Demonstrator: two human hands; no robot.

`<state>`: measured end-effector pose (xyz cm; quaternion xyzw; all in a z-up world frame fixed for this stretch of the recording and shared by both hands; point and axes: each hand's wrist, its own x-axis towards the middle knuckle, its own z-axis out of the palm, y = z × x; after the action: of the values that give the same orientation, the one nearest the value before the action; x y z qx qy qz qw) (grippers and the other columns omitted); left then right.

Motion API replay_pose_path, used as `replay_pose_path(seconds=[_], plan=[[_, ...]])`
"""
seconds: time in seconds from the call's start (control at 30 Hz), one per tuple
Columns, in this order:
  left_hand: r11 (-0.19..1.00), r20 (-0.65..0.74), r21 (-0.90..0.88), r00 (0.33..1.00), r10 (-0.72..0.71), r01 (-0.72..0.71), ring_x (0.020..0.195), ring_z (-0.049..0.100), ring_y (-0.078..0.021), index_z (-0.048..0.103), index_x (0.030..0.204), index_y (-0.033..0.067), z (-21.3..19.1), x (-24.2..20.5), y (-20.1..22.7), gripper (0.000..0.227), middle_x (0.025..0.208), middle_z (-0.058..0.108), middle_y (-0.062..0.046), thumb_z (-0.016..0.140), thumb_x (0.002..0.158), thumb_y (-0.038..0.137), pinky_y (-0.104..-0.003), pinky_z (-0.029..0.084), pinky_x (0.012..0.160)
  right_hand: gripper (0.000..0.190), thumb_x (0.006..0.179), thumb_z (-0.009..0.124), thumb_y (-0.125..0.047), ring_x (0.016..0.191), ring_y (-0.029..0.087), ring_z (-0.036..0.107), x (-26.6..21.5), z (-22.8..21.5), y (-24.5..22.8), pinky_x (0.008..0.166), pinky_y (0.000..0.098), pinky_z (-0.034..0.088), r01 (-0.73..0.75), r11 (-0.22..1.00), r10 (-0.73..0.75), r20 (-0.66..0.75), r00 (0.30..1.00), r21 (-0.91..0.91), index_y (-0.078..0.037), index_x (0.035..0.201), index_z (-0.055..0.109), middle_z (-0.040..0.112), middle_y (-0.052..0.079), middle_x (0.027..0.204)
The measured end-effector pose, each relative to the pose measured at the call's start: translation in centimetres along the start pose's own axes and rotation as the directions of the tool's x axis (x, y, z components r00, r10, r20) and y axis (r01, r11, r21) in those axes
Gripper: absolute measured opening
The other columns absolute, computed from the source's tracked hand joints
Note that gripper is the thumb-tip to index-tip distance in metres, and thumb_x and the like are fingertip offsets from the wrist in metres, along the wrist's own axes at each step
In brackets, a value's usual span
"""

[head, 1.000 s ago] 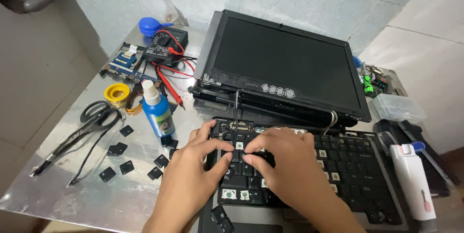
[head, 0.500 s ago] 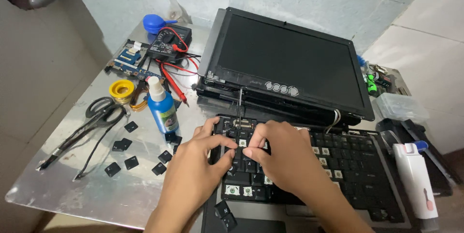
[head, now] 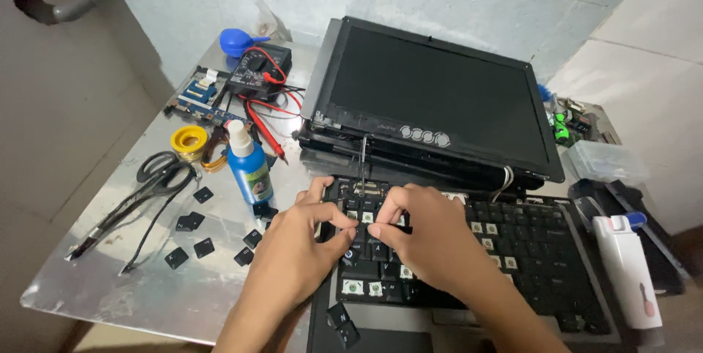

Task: The person assembles a laptop keyboard by pressing individual keycaps onto the keyboard base. The hands pick up keycaps from the table and snap them into place on the keyboard, working across different sections of the layout.

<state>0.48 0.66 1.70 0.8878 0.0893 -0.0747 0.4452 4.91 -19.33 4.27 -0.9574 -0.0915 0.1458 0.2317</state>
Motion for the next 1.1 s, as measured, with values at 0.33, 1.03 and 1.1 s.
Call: replay_pose_path(seconds=[0.33,1.03,1.1], plan=[[0.980,-0.046,-0.149,0.991,0.123,-0.128,0.160,0.056,-0.0057,0.097,0.093,0.0319,0.7,1.2,-2.0,0.016,0.174,0.058,-0.001,0.086,0.086,0.023,-0.032,0.046,0.111,0.010,0.098,0.081,-0.036,0.108,0.005,0.071,-0.9,-1.5,-1.1,0.099,0.0288,0.049,-0.094,0.990,0.090,0.035,0.995,0.108,-0.028,0.092,0.080,0.082,-0.017,0.104],[0.957,-0.155,-0.013,0.946,0.283,-0.289,0.135,0.073,-0.0161,0.092,0.088,0.0316,2.1,2.3,-2.9,0.009,0.159,0.068,-0.002,0.084,0.085,0.029,-0.035,0.050,0.101,0.006,0.087,0.082,-0.043,0.109,0.014,0.072,1.3,0.5,0.0,0.097,0.0512,0.042,0.017,0.982,-0.022,-0.023,0.999,-0.187,-0.038,0.085,0.079,0.076,-0.017,0.097],[0.978,-0.136,-0.026,0.970,0.202,-0.208,0.138,0.072,-0.0148,0.092,0.085,0.0309,1.8,1.7,-2.0,0.010,0.163,0.067,0.002,0.082,0.084,0.028,-0.034,0.050,0.101,0.007,0.090,0.079,-0.033,0.103,0.014,0.068,1.1,0.7,0.0,0.098,0.0464,0.039,0.026,0.989,-0.027,-0.003,1.000,-0.149,-0.034,0.083,0.076,0.071,-0.013,0.096]])
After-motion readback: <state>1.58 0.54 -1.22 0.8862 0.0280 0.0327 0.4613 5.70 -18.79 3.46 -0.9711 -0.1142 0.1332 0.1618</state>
